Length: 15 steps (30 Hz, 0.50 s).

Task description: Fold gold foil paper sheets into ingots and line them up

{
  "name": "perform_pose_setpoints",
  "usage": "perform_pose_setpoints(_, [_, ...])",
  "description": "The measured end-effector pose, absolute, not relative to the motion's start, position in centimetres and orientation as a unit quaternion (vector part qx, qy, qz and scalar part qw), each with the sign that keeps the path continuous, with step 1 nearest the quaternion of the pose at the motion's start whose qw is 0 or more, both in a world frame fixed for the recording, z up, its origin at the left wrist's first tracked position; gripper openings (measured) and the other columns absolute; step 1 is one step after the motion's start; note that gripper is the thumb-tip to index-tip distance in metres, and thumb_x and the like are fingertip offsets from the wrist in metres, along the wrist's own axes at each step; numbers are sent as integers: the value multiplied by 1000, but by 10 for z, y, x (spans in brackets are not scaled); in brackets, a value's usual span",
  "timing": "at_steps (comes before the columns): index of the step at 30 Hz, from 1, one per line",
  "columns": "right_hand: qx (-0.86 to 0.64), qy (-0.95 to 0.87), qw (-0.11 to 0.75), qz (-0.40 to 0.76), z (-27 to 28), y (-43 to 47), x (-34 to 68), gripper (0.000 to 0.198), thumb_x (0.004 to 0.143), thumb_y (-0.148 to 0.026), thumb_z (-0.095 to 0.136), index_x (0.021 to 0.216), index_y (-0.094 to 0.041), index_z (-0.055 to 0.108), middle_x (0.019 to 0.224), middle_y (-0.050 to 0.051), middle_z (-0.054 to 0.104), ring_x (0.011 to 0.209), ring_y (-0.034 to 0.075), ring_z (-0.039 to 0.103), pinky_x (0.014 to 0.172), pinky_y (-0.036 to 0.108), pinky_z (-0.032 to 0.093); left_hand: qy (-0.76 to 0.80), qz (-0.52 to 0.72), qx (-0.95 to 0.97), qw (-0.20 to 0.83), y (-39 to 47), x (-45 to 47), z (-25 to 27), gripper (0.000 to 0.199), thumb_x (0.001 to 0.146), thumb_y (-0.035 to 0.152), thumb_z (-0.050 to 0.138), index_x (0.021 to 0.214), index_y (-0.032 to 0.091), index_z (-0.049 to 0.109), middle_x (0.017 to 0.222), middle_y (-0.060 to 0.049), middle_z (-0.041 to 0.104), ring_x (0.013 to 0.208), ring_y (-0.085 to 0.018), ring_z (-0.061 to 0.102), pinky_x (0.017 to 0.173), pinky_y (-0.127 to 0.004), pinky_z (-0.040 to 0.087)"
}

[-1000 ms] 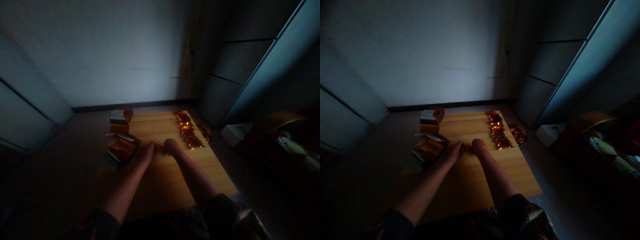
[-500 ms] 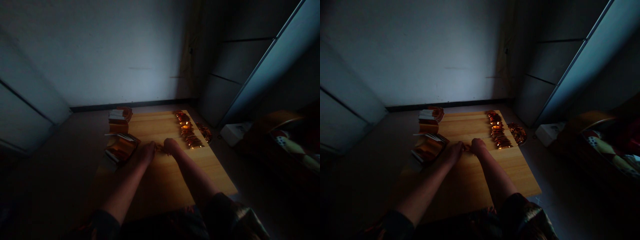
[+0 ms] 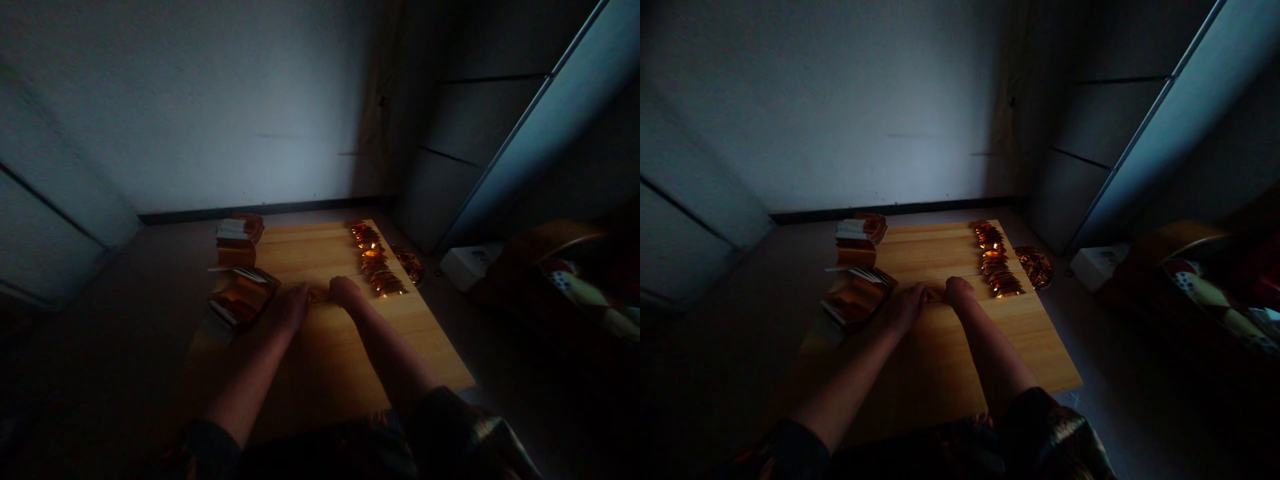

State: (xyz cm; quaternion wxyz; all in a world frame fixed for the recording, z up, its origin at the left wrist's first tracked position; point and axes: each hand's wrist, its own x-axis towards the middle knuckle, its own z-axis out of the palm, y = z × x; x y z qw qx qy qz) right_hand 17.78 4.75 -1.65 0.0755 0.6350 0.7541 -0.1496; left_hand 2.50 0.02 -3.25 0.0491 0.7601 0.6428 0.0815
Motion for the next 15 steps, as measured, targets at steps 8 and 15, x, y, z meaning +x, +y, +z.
perform_pose_setpoints(8, [625, 770, 29, -127, -13, 31, 162, 27, 88, -28, 51, 108, -17, 64, 104, 15, 68, 98, 22, 65, 79, 27, 50, 614, 92, 784, 17, -1, 27, -36, 26, 88, 20, 41, 93, 20, 66, 96, -11, 65, 98, -25, 55, 87, -38, 38])
perform_pose_setpoints(15, [622, 772, 21, -130, -17, 30, 162, 30, 85, -26, 52, 109, -12, 64, 106, 18, 67, 97, 24, 65, 79, 29, 50, 597, 118, 793, 38, -1, 15, -48, 28, 87, 16, 41, 95, 18, 68, 94, -9, 65, 93, -22, 57, 83, -33, 42])
